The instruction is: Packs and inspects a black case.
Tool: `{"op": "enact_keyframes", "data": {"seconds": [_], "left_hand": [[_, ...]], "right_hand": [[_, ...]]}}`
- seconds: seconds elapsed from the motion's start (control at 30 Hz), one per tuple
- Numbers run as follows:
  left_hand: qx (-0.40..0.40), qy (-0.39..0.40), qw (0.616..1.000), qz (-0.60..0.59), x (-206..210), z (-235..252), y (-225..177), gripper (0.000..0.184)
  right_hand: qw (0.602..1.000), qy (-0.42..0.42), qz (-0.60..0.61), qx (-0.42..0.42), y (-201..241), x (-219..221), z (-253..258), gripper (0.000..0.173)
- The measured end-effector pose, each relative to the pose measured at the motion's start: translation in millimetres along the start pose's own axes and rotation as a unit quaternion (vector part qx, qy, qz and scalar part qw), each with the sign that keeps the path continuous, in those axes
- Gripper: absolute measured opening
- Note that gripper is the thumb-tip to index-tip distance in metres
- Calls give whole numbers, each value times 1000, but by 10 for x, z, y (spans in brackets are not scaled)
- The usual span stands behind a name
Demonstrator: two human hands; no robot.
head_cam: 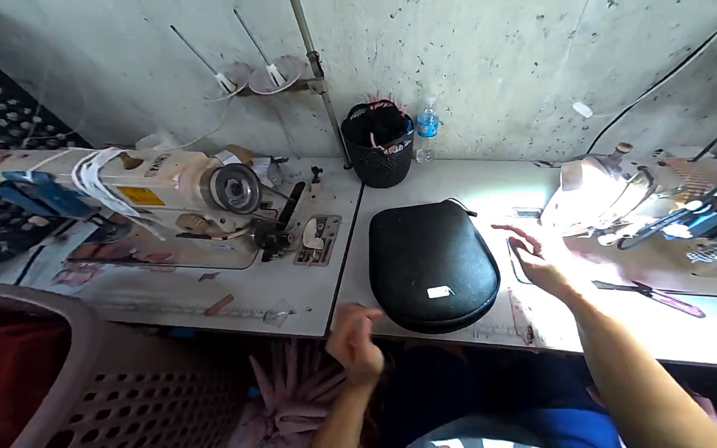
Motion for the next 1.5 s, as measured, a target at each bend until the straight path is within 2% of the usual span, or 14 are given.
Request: {"op": "enact_keyframes", "data": {"seconds": [0.03, 0.07, 0.1, 0.17, 0.27, 0.43, 0.5, 0.57, 0.67, 0.77, 0.9, 1.03, 1.2, 1.5], "left_hand": [[-45, -28, 999, -1, -115, 162, 119, 37], [-88, -39, 995, 2, -171, 348, 252, 35], [-131, -27, 991, 7, -160, 535, 408, 32], [-208, 53, 977, 11, 25, 876, 740, 37], [-276, 188, 942, -14, 453, 1244, 1194, 49], [-256, 368, 890, -88, 946, 1399, 1440, 51], [-272, 382, 877, -103, 963, 1426, 1514, 48], [-291, 394, 865, -112, 918, 1452, 1571, 42], [-308, 401, 857, -100, 827, 1485, 1670, 32], [-295, 379, 877, -2, 767, 1569, 1703, 20], [-214, 426, 871, 118, 745, 1789, 1619, 18], [-130, 485, 834, 228, 769, 1894, 1413, 13], [-44, 480, 790, 379, 486, 1530, 872, 11], [-81, 342, 853, 387, 340, 154, -336, 10]], "right_hand": [[999, 10, 7, -47, 251, 41, -27, 40], [995, 37, 4, -95, 521, 161, -64, 57], [988, 76, -16, -136, 771, 350, -123, 74], [963, 155, -116, -186, 1055, 763, -251, 89], [956, 145, -169, -190, 939, 896, -280, 79], [956, 93, -154, -231, 634, 809, -395, 70], [954, 89, -160, -238, 530, 815, -426, 72], [952, 93, -160, -242, 493, 806, -433, 86], [949, 82, -161, -257, 478, 828, -440, 82], [951, 86, -160, -249, 484, 856, -434, 78], [951, 93, -173, -240, 472, 868, -433, 77], [957, 97, -165, -218, 458, 880, -445, 77], [974, 74, -100, -190, 382, 892, -424, 86], [984, 14, -92, -154, 508, 1115, -330, 86]]}}
Point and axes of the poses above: each hand's wrist, its own z-axis towards the middle knuckle, its own x-axis out of the palm, y = z × x, the point moved 8 cm from there along z, towards the middle knuckle, and after that the axes turned 7 degrees about y, right-handed, at the moved point
